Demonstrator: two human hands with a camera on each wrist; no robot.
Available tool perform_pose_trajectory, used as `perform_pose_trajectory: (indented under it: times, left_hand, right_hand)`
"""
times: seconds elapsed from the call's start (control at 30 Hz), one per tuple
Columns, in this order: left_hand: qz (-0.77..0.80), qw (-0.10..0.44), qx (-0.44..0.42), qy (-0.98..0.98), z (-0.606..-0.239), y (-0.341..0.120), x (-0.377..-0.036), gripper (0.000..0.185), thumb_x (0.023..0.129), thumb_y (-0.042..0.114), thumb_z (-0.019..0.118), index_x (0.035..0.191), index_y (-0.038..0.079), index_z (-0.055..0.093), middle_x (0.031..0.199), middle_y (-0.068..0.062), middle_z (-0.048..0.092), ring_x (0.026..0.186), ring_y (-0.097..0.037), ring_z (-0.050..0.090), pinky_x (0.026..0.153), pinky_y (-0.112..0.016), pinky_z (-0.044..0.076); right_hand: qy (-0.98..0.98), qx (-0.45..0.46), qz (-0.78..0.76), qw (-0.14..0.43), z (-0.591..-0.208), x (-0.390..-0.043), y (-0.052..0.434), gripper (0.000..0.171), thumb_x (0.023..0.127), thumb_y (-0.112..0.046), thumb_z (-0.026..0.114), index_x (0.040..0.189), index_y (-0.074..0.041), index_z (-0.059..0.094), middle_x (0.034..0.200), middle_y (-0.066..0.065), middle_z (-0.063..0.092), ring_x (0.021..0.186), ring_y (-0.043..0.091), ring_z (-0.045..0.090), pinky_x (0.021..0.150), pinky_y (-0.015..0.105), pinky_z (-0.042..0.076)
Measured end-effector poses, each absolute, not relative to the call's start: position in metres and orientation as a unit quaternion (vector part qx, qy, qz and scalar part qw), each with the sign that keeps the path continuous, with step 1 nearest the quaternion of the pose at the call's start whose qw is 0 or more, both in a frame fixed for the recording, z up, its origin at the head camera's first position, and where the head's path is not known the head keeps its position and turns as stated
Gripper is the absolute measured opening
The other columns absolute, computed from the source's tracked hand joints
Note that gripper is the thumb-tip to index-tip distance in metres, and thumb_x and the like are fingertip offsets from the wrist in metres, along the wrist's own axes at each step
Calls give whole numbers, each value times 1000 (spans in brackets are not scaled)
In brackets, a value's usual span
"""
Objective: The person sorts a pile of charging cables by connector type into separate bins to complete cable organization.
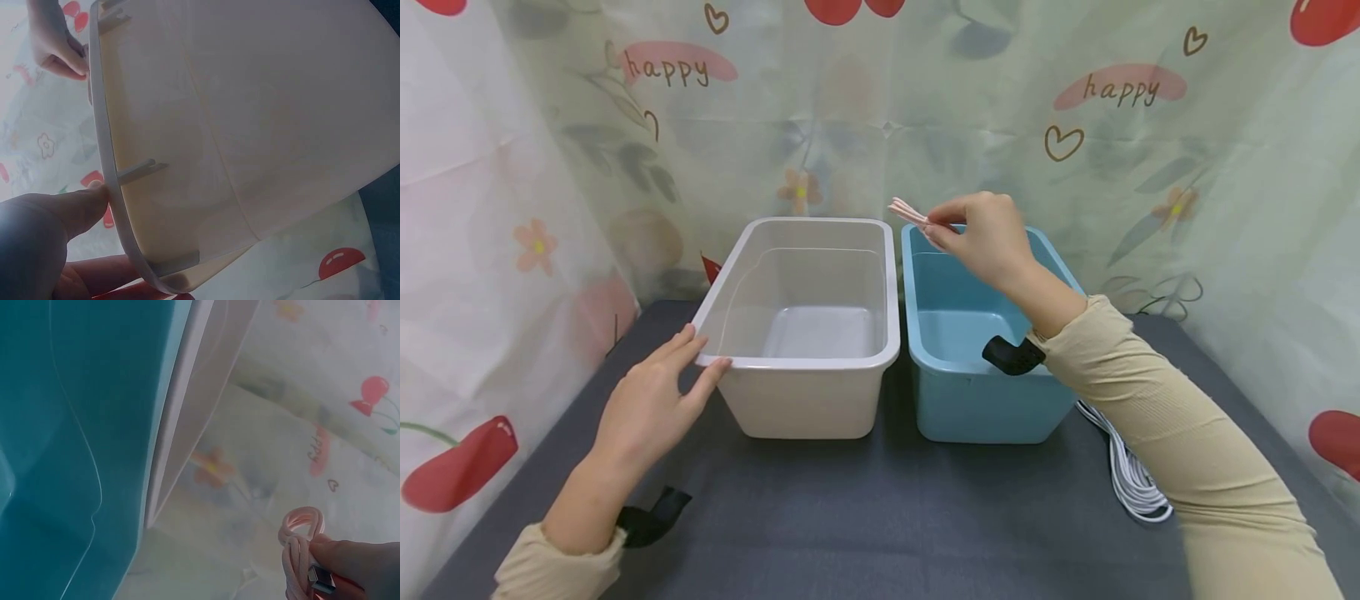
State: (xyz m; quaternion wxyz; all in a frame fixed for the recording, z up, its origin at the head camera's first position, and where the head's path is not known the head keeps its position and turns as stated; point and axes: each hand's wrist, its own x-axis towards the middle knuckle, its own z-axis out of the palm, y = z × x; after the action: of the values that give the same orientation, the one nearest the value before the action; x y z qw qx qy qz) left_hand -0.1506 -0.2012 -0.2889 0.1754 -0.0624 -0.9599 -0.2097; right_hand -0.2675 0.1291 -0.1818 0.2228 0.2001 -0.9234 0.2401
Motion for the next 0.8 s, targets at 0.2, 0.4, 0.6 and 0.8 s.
perform_pose_trajectory:
  times: [0.2, 0.4, 0.6, 0.8]
  left_hand:
    - [-208, 179, -62, -960, -288, -201, -150, 64, 94, 47, 49, 135, -2, 47, 143, -25, 40, 123, -52, 42, 92, -66, 36]
    - [-210, 184, -63, -958, -287, -200, -149, 62, 94, 45, 50, 134, -2, 48, 143, -25, 40, 123, -51, 43, 93, -65, 37]
    - [-212, 183, -64, -958, -288, -200, -150, 63, 94, 47, 49, 134, -2, 48, 143, -25, 40, 123, -51, 43, 93, -65, 37]
    - [-213, 190, -65, -956, -287, -200, -150, 63, 94, 45, 50, 133, -4, 48, 142, -25, 42, 123, -50, 43, 93, -64, 37]
  right_hand:
    - [-924, 192, 264, 201, -183, -279, 114, 23, 87, -19, 66, 105, -5, 72, 103, 12, 72, 102, 25, 64, 83, 38, 52]
    - [-928, 185, 266, 183, -187, -289, 101, 24, 88, -20, 65, 107, -6, 71, 103, 10, 72, 100, 23, 64, 80, 36, 52]
    - [-927, 180, 281, 174, -191, -300, 88, 24, 88, -20, 64, 106, -6, 72, 103, 10, 72, 96, 22, 66, 79, 34, 53]
    - [-920, 166, 320, 153, -195, -310, 74, 24, 88, -21, 64, 104, -6, 72, 101, 10, 73, 91, 20, 67, 75, 31, 55]
